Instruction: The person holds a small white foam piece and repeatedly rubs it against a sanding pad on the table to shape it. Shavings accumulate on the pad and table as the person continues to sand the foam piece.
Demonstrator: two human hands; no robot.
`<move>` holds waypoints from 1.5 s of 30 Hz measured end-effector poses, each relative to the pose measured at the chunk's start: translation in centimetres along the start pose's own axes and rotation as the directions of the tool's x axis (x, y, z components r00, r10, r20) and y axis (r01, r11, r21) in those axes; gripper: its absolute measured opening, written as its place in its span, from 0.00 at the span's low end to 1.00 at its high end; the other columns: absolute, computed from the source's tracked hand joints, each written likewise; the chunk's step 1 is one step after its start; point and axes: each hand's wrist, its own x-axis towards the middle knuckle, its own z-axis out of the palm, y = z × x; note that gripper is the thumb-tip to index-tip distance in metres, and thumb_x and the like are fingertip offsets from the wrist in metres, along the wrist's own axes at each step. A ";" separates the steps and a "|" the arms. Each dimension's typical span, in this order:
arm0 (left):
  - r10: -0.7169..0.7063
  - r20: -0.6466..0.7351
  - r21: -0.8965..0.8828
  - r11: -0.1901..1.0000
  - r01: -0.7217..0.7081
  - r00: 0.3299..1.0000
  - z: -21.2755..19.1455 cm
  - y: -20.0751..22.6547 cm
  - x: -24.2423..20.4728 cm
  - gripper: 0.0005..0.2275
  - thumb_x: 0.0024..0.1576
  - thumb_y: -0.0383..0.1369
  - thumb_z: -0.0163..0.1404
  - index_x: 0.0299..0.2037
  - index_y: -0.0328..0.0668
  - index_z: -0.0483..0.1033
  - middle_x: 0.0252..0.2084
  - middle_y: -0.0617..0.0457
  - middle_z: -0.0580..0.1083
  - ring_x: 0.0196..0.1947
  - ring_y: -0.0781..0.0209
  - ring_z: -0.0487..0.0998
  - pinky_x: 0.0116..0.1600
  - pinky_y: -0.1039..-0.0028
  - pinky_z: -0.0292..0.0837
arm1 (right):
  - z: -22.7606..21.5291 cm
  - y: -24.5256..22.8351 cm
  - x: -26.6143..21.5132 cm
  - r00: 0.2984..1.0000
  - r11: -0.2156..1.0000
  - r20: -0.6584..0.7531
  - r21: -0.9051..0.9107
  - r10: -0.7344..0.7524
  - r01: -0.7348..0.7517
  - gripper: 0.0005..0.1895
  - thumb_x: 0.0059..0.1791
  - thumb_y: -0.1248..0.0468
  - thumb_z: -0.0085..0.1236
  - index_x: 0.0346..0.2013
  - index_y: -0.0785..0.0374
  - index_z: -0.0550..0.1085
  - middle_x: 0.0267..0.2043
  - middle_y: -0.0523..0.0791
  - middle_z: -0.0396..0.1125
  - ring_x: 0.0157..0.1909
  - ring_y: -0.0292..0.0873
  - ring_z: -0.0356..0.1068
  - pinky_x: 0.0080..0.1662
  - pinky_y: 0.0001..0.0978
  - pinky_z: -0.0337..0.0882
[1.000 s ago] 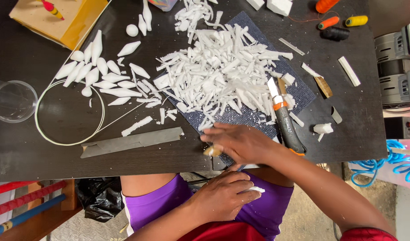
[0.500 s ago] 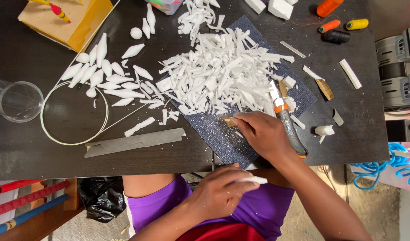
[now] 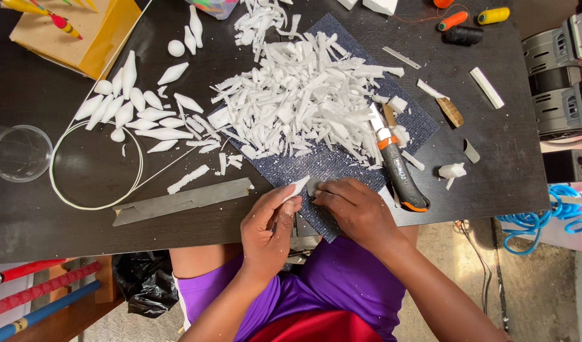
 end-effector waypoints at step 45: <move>0.205 0.515 0.735 0.394 -0.552 0.832 -0.3 -0.2 4.1 0.05 0.62 0.32 0.57 0.46 0.49 0.82 0.48 0.52 0.79 0.48 0.51 0.79 0.44 0.62 0.77 | 0.9 -0.8 -4.2 0.527 0.313 0.072 0.734 0.847 -0.603 0.19 0.53 0.72 0.56 0.59 0.76 0.73 0.34 0.56 0.72 0.32 0.40 0.73 0.36 0.33 0.81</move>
